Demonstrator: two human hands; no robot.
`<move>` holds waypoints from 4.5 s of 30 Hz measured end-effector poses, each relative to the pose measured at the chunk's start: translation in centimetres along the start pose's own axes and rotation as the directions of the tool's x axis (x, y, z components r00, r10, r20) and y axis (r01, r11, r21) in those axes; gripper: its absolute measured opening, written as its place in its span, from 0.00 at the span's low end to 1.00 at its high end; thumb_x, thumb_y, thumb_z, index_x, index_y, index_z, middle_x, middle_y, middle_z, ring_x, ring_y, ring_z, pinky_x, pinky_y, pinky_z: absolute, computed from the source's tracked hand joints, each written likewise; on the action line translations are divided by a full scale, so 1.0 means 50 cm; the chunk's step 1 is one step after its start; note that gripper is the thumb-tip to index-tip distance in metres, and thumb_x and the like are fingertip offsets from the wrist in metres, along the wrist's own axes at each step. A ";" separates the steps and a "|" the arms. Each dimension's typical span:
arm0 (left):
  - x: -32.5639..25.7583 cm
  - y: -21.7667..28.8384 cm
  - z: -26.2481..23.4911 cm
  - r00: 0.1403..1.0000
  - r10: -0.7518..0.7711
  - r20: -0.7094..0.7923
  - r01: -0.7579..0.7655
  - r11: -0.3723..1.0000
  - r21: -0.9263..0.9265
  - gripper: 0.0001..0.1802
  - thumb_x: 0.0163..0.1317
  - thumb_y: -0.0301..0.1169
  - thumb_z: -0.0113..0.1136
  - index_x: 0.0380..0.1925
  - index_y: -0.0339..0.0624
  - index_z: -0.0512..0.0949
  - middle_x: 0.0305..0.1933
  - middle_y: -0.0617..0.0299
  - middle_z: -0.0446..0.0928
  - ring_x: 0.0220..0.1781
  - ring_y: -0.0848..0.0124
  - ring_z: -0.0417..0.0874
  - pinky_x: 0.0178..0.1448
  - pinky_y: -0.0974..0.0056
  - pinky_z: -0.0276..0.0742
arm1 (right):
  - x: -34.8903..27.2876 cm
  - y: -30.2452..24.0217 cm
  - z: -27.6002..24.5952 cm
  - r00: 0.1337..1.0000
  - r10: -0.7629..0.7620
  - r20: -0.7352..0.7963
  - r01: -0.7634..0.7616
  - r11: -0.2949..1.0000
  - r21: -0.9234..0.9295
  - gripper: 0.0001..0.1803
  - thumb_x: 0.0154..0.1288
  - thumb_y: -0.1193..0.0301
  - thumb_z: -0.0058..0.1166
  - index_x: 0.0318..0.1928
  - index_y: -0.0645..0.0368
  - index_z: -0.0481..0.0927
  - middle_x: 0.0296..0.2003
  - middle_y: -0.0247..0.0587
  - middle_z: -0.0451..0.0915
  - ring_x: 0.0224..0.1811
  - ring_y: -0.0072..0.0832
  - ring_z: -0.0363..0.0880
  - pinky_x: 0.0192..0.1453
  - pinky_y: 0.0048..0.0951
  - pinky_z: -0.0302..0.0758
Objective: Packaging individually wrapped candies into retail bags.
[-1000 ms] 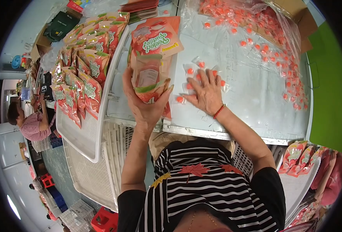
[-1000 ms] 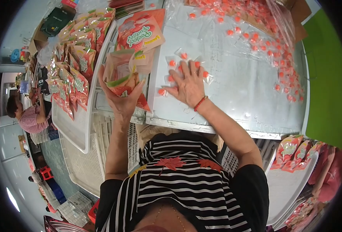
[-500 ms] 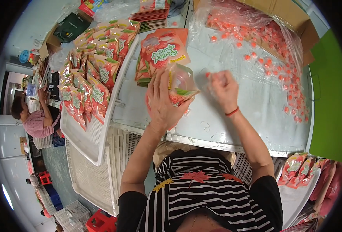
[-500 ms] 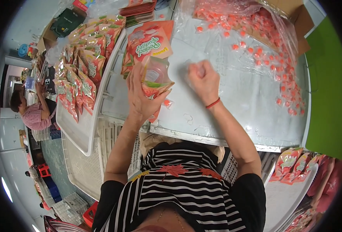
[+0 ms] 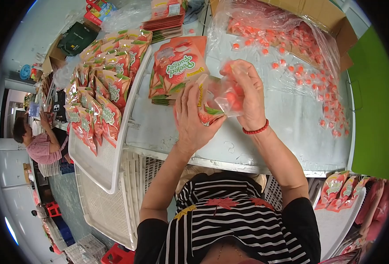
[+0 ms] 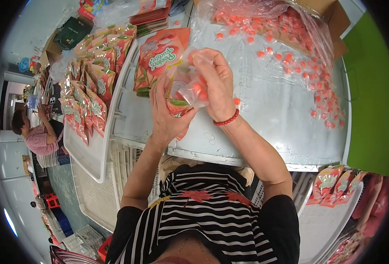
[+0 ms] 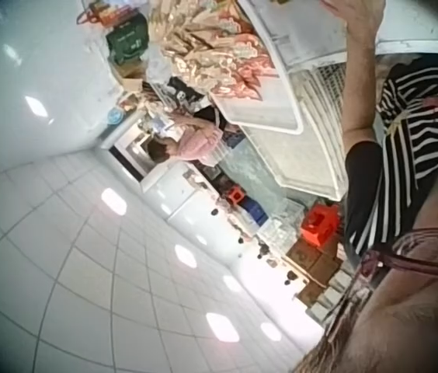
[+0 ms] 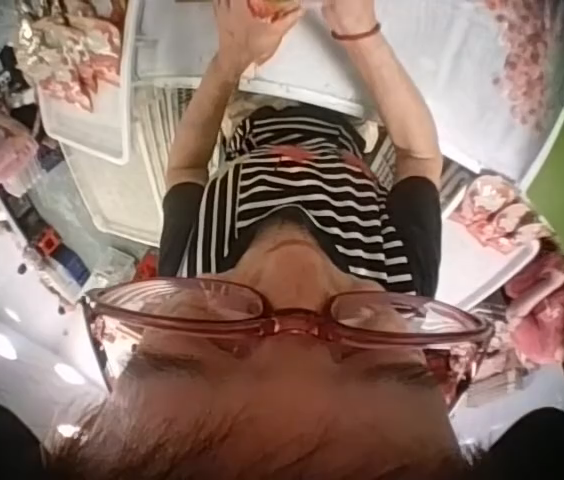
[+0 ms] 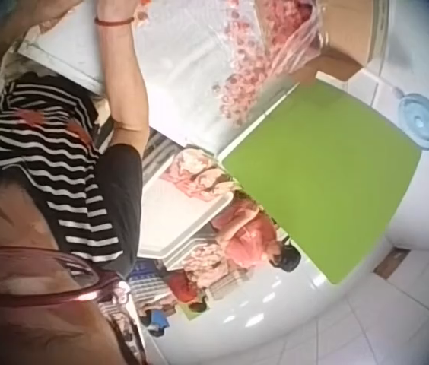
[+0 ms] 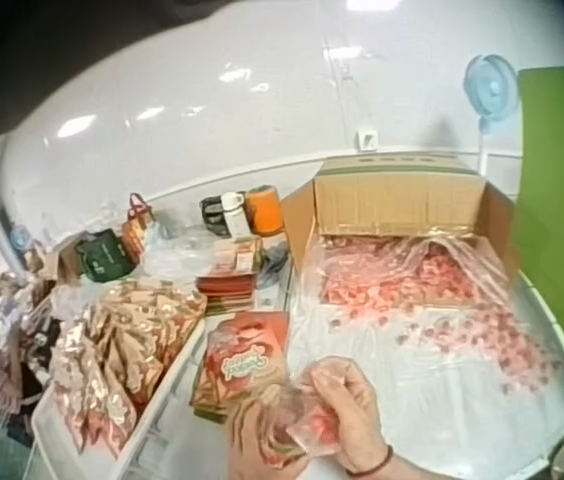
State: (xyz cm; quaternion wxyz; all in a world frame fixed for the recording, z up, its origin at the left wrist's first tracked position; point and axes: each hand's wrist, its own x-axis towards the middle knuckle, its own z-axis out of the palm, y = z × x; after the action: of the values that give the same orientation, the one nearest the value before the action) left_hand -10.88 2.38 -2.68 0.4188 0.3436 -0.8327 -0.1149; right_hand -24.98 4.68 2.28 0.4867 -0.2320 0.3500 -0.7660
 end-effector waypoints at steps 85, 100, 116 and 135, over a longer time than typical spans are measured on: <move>-0.005 0.000 -0.002 0.992 -0.099 -0.081 0.083 0.981 -0.177 0.56 0.34 0.33 0.77 0.64 0.35 0.53 0.62 0.46 0.62 0.61 0.51 0.66 0.63 0.49 0.62 | -0.012 -0.007 0.052 0.983 -0.114 0.147 0.167 0.889 -0.426 0.18 0.73 0.60 0.38 0.39 0.62 0.76 0.37 0.37 0.77 0.41 0.20 0.72 0.52 0.24 0.68; -0.022 -0.012 -0.074 0.948 -0.173 -0.269 0.089 0.951 -0.298 0.58 0.33 0.24 0.77 0.64 0.34 0.50 0.62 0.50 0.57 0.62 0.62 0.65 0.64 0.59 0.65 | -0.074 0.181 -0.163 0.872 -0.016 0.489 0.474 -0.219 -0.853 0.13 0.55 0.70 0.57 0.42 0.57 0.77 0.40 0.43 0.71 0.41 0.40 0.75 0.37 0.37 0.77; -0.026 -0.023 -0.013 0.938 -0.292 -0.185 0.130 0.794 -0.594 0.60 0.35 0.35 0.76 0.64 0.31 0.47 0.63 0.42 0.57 0.64 0.46 0.60 0.67 0.48 0.56 | -0.073 -0.049 0.117 0.646 -0.027 0.763 0.763 0.048 -0.644 0.15 0.51 0.64 0.63 0.35 0.61 0.80 0.37 0.42 0.78 0.47 0.39 0.74 0.58 0.43 0.63; 0.000 -0.029 -0.180 0.876 -0.277 0.395 0.476 0.359 -0.803 0.13 0.60 0.21 0.58 0.45 0.31 0.77 0.33 0.64 0.80 0.36 0.82 0.78 0.40 0.75 0.75 | -0.071 -0.117 0.066 0.754 0.181 0.631 0.603 0.188 -0.775 0.09 0.54 0.73 0.62 0.35 0.64 0.81 0.44 0.46 0.78 0.33 0.30 0.79 0.37 0.28 0.77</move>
State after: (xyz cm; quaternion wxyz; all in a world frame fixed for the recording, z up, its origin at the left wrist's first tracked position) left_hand -3.20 2.17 2.20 0.4142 0.2453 -0.5833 -0.6543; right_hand -24.60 8.50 8.84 0.1942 -0.7596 0.5312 -0.3210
